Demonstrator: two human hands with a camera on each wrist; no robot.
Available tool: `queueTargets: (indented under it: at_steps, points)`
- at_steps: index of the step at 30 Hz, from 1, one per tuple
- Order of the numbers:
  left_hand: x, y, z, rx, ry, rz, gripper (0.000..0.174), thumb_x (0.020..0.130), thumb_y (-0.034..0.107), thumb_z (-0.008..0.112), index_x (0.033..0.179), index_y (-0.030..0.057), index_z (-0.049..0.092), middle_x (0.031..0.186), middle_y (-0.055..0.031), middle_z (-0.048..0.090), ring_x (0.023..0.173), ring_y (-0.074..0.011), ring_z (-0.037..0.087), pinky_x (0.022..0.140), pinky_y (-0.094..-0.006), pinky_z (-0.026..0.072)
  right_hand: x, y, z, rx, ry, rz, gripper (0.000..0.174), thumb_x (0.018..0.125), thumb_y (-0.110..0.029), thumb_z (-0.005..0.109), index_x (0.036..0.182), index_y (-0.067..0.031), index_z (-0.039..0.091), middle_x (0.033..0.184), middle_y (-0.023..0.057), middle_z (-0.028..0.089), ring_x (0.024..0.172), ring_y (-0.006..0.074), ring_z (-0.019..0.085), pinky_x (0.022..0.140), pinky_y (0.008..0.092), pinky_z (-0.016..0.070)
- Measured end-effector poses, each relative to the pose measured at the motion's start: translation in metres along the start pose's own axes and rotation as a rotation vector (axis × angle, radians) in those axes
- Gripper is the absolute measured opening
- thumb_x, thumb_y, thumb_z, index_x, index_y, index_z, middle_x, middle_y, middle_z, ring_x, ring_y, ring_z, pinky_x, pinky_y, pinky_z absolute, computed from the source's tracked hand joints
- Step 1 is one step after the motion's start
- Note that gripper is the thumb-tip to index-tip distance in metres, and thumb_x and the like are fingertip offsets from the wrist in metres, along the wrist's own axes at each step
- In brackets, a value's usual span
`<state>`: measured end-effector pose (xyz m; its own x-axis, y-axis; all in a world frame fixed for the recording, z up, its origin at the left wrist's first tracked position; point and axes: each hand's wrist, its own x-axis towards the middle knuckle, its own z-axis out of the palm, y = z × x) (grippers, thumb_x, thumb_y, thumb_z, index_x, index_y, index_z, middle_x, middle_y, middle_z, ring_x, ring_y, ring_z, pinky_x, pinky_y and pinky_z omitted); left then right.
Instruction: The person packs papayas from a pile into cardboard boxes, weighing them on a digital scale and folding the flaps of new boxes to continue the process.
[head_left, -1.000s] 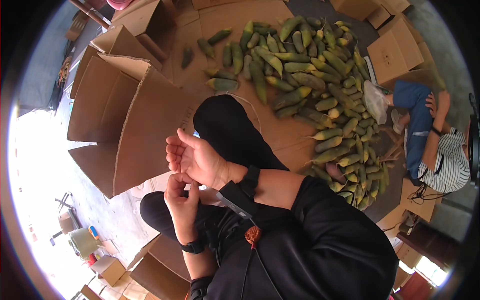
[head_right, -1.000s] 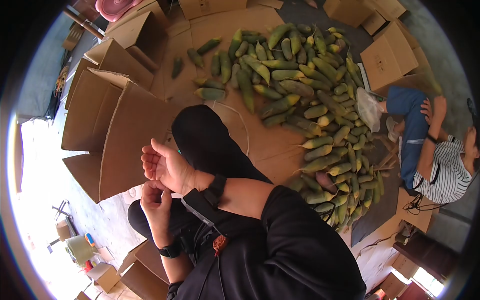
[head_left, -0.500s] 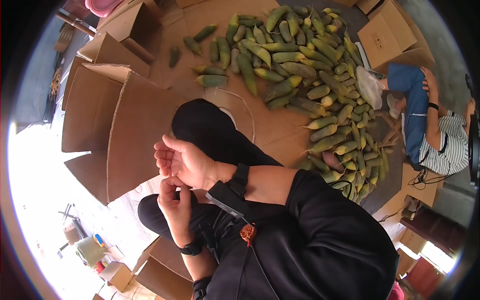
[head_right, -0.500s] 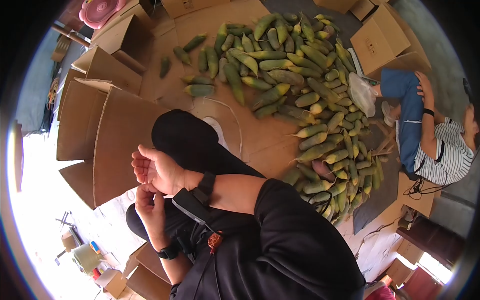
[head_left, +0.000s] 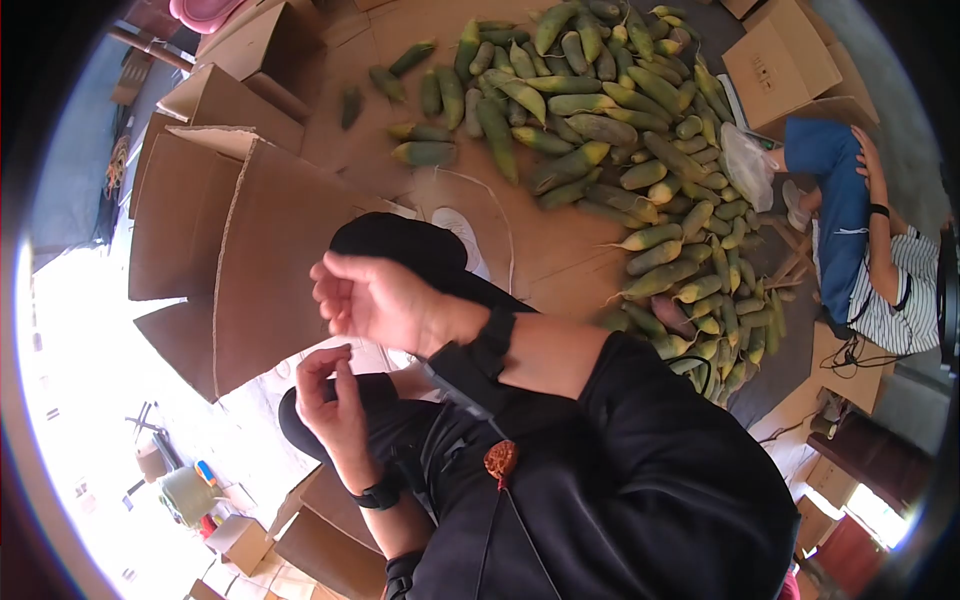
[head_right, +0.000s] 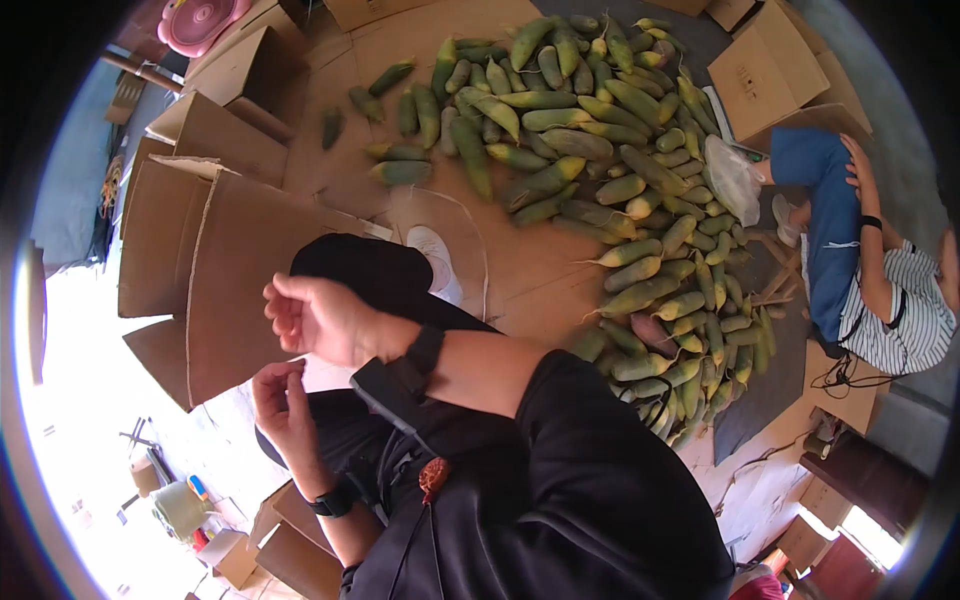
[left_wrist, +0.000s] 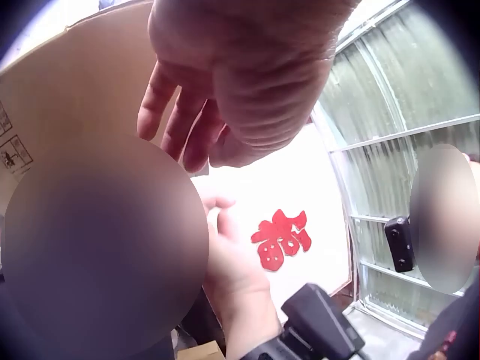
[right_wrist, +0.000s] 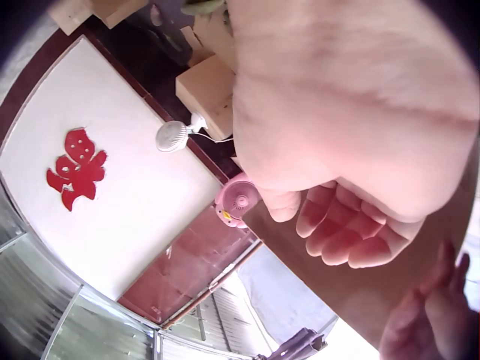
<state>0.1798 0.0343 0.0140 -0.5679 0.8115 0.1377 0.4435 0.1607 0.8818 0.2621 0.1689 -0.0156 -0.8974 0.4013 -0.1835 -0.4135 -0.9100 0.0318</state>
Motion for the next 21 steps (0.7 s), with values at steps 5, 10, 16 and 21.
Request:
queueTargets:
  at_steps: [5,10,16,21]
  points:
    - [-0.003,-0.013,-0.033,0.006,0.166,0.029,0.008,0.088,-0.002,0.053,0.095,-0.0012,0.058,0.094,-0.0089,0.064,0.085,-0.0111,0.058,0.078,-0.0220,0.0454,-0.024,-0.070,-0.012,-0.199,0.113,-0.207,0.017,0.090,-0.024,0.054,0.089,-0.0070,0.058,0.074,0.0024,0.057,0.065,0.0125,0.054,0.057,0.0262,0.0433]
    - [-0.011,-0.024,-0.057,0.046,0.332,-0.024,0.007,0.089,0.003,0.056,0.095,-0.0003,0.058,0.092,-0.0084,0.064,0.085,-0.0113,0.058,0.078,-0.0225,0.0460,-0.085,-0.146,-0.051,-0.592,0.410,-0.476,0.015,0.086,-0.019,0.060,0.092,-0.0048,0.060,0.077,0.0033,0.060,0.066,0.0101,0.055,0.057,0.0238,0.0453]
    - [-0.016,-0.031,-0.066,0.044,0.473,-0.064,0.006,0.089,0.005,0.056,0.092,0.0021,0.059,0.089,-0.0087,0.066,0.081,-0.0105,0.060,0.074,-0.0230,0.0489,-0.167,-0.190,-0.127,-0.910,0.934,-0.569,0.019,0.085,-0.020,0.061,0.098,-0.0062,0.060,0.080,0.0011,0.061,0.062,0.0091,0.054,0.057,0.0232,0.0443]
    - [-0.013,-0.031,-0.068,0.052,0.473,-0.040,0.005,0.089,0.005,0.056,0.091,0.0026,0.060,0.088,-0.0071,0.066,0.081,-0.0114,0.061,0.075,-0.0234,0.0489,-0.211,-0.174,-0.216,-1.206,1.179,-0.369,0.014,0.084,-0.016,0.058,0.086,-0.0040,0.063,0.071,0.0051,0.062,0.059,0.0158,0.057,0.054,0.0285,0.0458]
